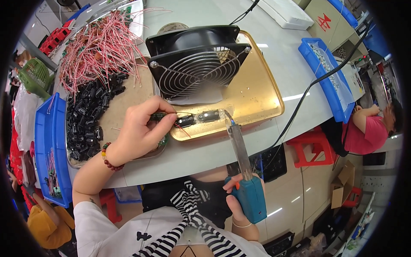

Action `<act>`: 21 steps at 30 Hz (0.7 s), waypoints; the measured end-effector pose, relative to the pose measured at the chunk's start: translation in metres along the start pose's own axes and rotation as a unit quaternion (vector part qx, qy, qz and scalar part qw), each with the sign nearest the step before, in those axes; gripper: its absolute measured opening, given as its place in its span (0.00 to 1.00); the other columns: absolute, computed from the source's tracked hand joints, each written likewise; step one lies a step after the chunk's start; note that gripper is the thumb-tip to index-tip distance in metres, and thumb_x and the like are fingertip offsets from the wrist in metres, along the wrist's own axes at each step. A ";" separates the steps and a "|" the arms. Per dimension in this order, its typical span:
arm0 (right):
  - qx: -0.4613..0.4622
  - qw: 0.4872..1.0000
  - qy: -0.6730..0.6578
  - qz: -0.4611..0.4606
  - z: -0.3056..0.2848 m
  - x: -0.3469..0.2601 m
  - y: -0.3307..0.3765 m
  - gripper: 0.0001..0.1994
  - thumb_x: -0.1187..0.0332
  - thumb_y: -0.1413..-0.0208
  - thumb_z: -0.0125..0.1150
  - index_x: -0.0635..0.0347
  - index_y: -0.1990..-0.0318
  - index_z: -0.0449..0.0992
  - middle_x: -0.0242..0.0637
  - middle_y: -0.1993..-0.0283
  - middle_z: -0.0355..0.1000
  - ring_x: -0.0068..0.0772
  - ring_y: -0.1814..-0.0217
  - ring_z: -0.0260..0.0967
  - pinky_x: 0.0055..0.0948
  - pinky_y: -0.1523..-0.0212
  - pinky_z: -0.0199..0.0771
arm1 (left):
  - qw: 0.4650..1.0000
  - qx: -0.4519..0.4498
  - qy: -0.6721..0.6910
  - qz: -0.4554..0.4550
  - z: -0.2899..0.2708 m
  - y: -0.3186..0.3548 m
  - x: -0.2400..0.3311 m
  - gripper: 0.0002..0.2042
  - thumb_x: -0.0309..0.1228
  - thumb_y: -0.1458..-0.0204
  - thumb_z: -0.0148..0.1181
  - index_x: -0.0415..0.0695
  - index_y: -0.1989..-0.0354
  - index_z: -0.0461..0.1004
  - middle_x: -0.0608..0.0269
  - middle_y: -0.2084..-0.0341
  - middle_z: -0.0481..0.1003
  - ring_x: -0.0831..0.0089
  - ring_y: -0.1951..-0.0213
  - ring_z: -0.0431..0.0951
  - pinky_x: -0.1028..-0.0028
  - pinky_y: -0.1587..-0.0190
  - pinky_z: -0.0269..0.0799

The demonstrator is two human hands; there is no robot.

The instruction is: The person assembles electronic components by fitting circuit boards and wires into plastic housings, soldering the electrical connections with a soldering iron, and placing the finished pieces into a plastic bin.

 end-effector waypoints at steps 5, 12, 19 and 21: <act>-0.003 1.000 0.024 0.006 0.006 -0.002 0.002 0.24 0.65 0.57 0.66 0.67 0.55 0.63 0.45 0.64 0.70 0.29 0.70 0.67 0.24 0.67 0.69 | 0.999 0.025 -0.005 0.039 0.000 0.001 0.000 0.04 0.22 0.50 0.58 0.35 0.67 0.73 0.60 0.75 0.76 0.81 0.76 0.73 0.82 0.77 0.66; -0.058 0.997 0.056 0.011 0.012 0.000 0.009 0.22 0.67 0.56 0.65 0.67 0.55 0.64 0.44 0.63 0.70 0.27 0.69 0.67 0.22 0.66 0.68 | 0.999 0.037 -0.002 0.038 -0.002 0.003 0.001 0.04 0.22 0.51 0.58 0.36 0.68 0.74 0.62 0.77 0.76 0.82 0.78 0.72 0.83 0.79 0.63; -0.080 0.992 0.095 -0.027 0.026 -0.009 0.010 0.16 0.72 0.54 0.62 0.65 0.57 0.67 0.42 0.60 0.69 0.25 0.70 0.68 0.22 0.66 0.68 | 0.996 0.051 -0.043 0.060 -0.007 0.004 0.003 0.03 0.23 0.53 0.59 0.37 0.70 0.75 0.64 0.81 0.75 0.85 0.83 0.67 0.83 0.83 0.58; -0.090 0.989 0.118 -0.019 0.027 -0.006 0.012 0.16 0.72 0.54 0.62 0.65 0.58 0.67 0.43 0.60 0.69 0.25 0.69 0.68 0.21 0.66 0.68 | 0.996 0.044 -0.049 0.065 -0.006 0.005 0.003 0.03 0.23 0.53 0.59 0.37 0.71 0.75 0.64 0.81 0.75 0.84 0.83 0.68 0.83 0.83 0.59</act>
Point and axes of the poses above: each hand's wrist, its own y-axis away from the middle knuckle, its own z-axis out of the palm, x = y × z, the point moved 10 cm from there along -y, towards the middle knuckle
